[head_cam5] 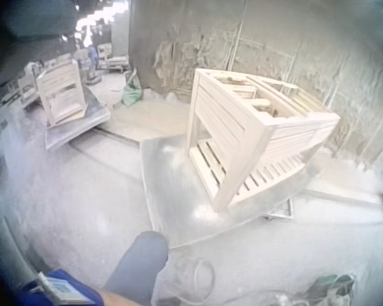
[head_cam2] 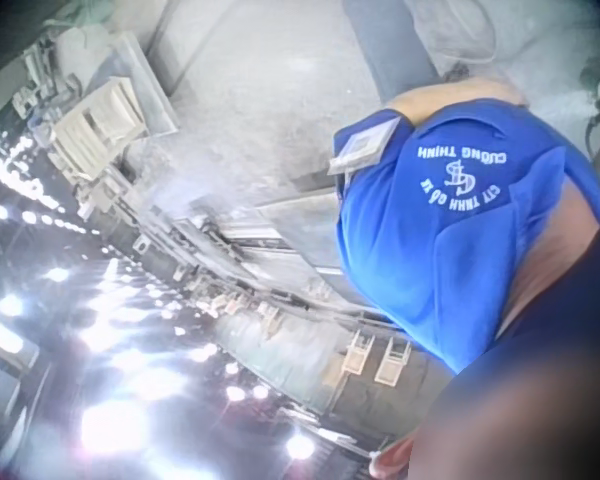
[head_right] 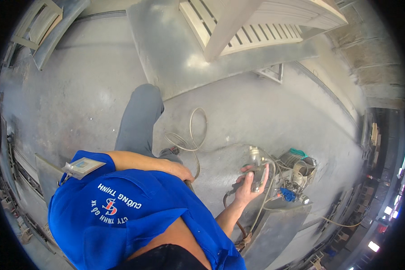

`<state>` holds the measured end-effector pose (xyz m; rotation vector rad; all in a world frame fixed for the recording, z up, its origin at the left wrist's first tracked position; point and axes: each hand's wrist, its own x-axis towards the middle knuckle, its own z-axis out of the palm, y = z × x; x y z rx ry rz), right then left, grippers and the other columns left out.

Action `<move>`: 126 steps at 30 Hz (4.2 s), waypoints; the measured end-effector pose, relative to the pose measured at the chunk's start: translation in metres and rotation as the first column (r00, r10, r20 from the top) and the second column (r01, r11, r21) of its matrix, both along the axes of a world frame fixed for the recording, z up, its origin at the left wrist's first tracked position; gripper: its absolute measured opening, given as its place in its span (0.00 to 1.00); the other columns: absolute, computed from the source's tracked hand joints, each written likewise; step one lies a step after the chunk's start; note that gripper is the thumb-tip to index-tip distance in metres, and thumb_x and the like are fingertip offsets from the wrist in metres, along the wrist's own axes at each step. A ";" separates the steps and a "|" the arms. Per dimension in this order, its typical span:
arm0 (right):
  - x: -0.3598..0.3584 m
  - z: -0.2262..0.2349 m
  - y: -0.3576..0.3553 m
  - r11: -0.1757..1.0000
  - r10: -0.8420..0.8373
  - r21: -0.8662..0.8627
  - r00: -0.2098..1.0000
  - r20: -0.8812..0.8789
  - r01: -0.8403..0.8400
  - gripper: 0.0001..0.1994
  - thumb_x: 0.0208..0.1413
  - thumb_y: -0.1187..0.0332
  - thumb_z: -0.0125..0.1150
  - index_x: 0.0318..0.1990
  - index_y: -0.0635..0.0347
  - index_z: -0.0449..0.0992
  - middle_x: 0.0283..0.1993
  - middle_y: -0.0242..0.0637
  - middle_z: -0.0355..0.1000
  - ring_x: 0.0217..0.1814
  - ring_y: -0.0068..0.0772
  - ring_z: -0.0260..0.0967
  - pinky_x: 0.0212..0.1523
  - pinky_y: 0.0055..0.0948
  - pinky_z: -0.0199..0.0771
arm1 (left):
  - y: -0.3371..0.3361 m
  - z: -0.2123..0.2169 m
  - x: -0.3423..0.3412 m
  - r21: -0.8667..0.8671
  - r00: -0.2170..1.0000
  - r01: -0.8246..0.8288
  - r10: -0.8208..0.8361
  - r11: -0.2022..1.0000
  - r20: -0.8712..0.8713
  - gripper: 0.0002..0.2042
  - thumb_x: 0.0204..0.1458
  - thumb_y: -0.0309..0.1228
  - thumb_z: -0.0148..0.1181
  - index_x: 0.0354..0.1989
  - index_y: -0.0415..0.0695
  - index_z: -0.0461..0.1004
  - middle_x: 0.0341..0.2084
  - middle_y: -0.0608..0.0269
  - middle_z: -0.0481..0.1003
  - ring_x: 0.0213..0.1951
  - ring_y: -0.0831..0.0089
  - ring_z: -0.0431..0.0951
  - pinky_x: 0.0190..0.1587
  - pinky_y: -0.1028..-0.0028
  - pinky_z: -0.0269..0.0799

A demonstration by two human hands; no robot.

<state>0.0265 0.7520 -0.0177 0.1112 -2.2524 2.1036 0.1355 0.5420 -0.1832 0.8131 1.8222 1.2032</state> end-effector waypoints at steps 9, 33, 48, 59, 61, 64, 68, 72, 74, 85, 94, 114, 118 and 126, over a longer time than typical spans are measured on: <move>-0.016 0.011 -0.047 0.966 0.257 0.043 0.966 -0.030 -0.256 0.33 0.64 0.71 0.64 0.73 0.69 0.57 0.43 0.51 0.76 0.36 0.33 0.75 0.23 0.23 0.72 | -0.003 0.024 0.010 -0.064 0.997 -0.045 0.049 0.997 0.067 0.20 0.54 0.50 0.61 0.43 0.46 0.79 0.40 0.46 0.81 0.47 0.46 0.81 0.45 0.49 0.73; -0.038 0.022 -0.109 0.989 0.150 -0.004 0.987 -0.053 -0.150 0.35 0.64 0.67 0.66 0.73 0.67 0.56 0.43 0.48 0.76 0.37 0.34 0.76 0.20 0.24 0.73 | -0.092 0.028 -0.007 -0.086 0.989 -0.145 0.148 0.986 0.024 0.18 0.56 0.31 0.65 0.55 0.46 0.74 0.49 0.52 0.76 0.57 0.50 0.75 0.57 0.54 0.71; 0.043 0.011 0.039 0.874 -0.485 -0.058 0.867 -0.117 0.482 0.31 0.64 0.74 0.56 0.74 0.54 0.58 0.43 0.40 0.75 0.38 0.29 0.74 0.20 0.23 0.69 | -0.046 0.023 -0.069 0.071 0.995 0.035 -0.028 0.997 -0.093 0.13 0.61 0.37 0.64 0.46 0.45 0.71 0.40 0.51 0.76 0.46 0.52 0.77 0.47 0.57 0.71; 0.007 -0.017 -0.174 0.826 -0.552 -0.053 0.825 0.123 0.561 0.29 0.67 0.71 0.54 0.74 0.56 0.58 0.41 0.37 0.74 0.34 0.25 0.73 0.18 0.20 0.68 | -0.244 0.036 -0.112 0.140 0.974 -0.217 0.204 0.966 0.099 0.14 0.62 0.29 0.61 0.55 0.47 0.73 0.45 0.58 0.78 0.50 0.66 0.77 0.52 0.64 0.73; -0.016 -0.017 -0.233 0.891 -0.426 -0.105 0.893 0.145 0.442 0.29 0.68 0.70 0.55 0.74 0.57 0.58 0.42 0.38 0.74 0.34 0.25 0.73 0.19 0.21 0.69 | -0.303 0.047 -0.111 0.222 0.951 -0.308 0.298 0.925 0.080 0.13 0.63 0.28 0.60 0.55 0.46 0.73 0.44 0.59 0.78 0.49 0.68 0.76 0.52 0.65 0.72; -0.043 -0.013 -0.315 0.956 -0.268 -0.088 0.954 0.136 0.281 0.32 0.68 0.67 0.59 0.75 0.61 0.55 0.42 0.40 0.75 0.36 0.26 0.75 0.19 0.21 0.72 | -0.384 0.067 -0.100 -0.038 0.879 -0.407 0.402 0.913 0.256 0.12 0.63 0.29 0.60 0.54 0.45 0.73 0.45 0.62 0.76 0.48 0.71 0.76 0.53 0.67 0.72; -0.057 -0.001 -0.387 0.975 -0.073 -0.198 0.989 0.132 0.099 0.33 0.68 0.65 0.60 0.75 0.66 0.54 0.43 0.41 0.75 0.37 0.27 0.76 0.20 0.20 0.74 | -0.446 0.079 -0.071 0.140 0.852 -0.523 0.521 0.841 0.049 0.08 0.65 0.26 0.57 0.50 0.44 0.73 0.47 0.64 0.74 0.47 0.72 0.75 0.53 0.69 0.72; -0.067 0.012 -0.413 0.990 -0.031 -0.132 0.994 0.108 0.046 0.33 0.68 0.64 0.59 0.75 0.67 0.54 0.42 0.39 0.76 0.37 0.24 0.75 0.21 0.19 0.74 | -0.464 0.072 -0.064 0.209 0.733 -0.680 0.654 0.702 0.186 0.08 0.64 0.24 0.58 0.50 0.44 0.73 0.44 0.63 0.74 0.47 0.70 0.76 0.51 0.70 0.72; -0.073 0.017 -0.413 0.993 -0.090 -0.062 0.990 0.113 0.097 0.32 0.68 0.64 0.59 0.75 0.66 0.56 0.42 0.38 0.75 0.37 0.23 0.75 0.21 0.19 0.73 | -0.457 0.068 -0.072 0.232 0.684 -0.729 0.683 0.644 0.256 0.10 0.61 0.28 0.63 0.49 0.45 0.74 0.41 0.63 0.75 0.44 0.68 0.76 0.46 0.70 0.72; -0.151 0.035 -0.294 0.807 -0.581 -0.124 0.814 0.015 0.578 0.29 0.70 0.63 0.57 0.74 0.59 0.58 0.42 0.38 0.74 0.37 0.26 0.76 0.19 0.19 0.71 | -0.407 0.084 -0.185 0.259 0.836 -0.548 0.520 0.795 0.174 0.11 0.59 0.19 0.62 0.49 0.42 0.75 0.41 0.64 0.74 0.41 0.74 0.75 0.46 0.74 0.72; -0.296 0.030 -0.104 0.566 -0.803 -0.215 0.591 0.073 0.796 0.28 0.68 0.65 0.58 0.74 0.56 0.61 0.40 0.33 0.74 0.36 0.22 0.74 0.21 0.19 0.69 | -0.247 0.104 -0.390 0.335 0.930 -0.348 0.369 0.876 0.002 0.12 0.60 0.21 0.63 0.51 0.42 0.77 0.40 0.64 0.76 0.42 0.75 0.77 0.46 0.76 0.73; -0.466 0.021 0.102 0.395 -0.906 -0.170 0.414 0.092 0.903 0.26 0.69 0.64 0.58 0.73 0.53 0.63 0.41 0.33 0.72 0.35 0.22 0.72 0.21 0.19 0.69 | -0.003 0.127 -0.682 0.359 0.994 0.075 -0.043 0.930 -0.097 0.10 0.60 0.24 0.65 0.49 0.43 0.77 0.45 0.64 0.77 0.43 0.73 0.76 0.47 0.73 0.73; -0.500 0.018 0.142 0.442 -0.867 -0.174 0.469 0.169 0.880 0.27 0.69 0.63 0.59 0.73 0.53 0.62 0.41 0.35 0.73 0.35 0.23 0.72 0.21 0.20 0.69 | 0.032 0.122 -0.711 0.350 0.998 0.065 -0.055 0.934 -0.039 0.11 0.58 0.26 0.67 0.49 0.43 0.77 0.45 0.63 0.77 0.44 0.71 0.77 0.49 0.72 0.73; -0.595 -0.050 0.271 0.590 -0.747 -0.167 0.613 0.259 0.790 0.28 0.69 0.63 0.59 0.73 0.55 0.61 0.40 0.35 0.74 0.35 0.24 0.74 0.20 0.20 0.69 | 0.151 0.081 -0.755 0.257 0.955 -0.130 0.051 0.958 0.291 0.11 0.56 0.22 0.68 0.47 0.43 0.78 0.46 0.61 0.77 0.51 0.68 0.76 0.55 0.70 0.72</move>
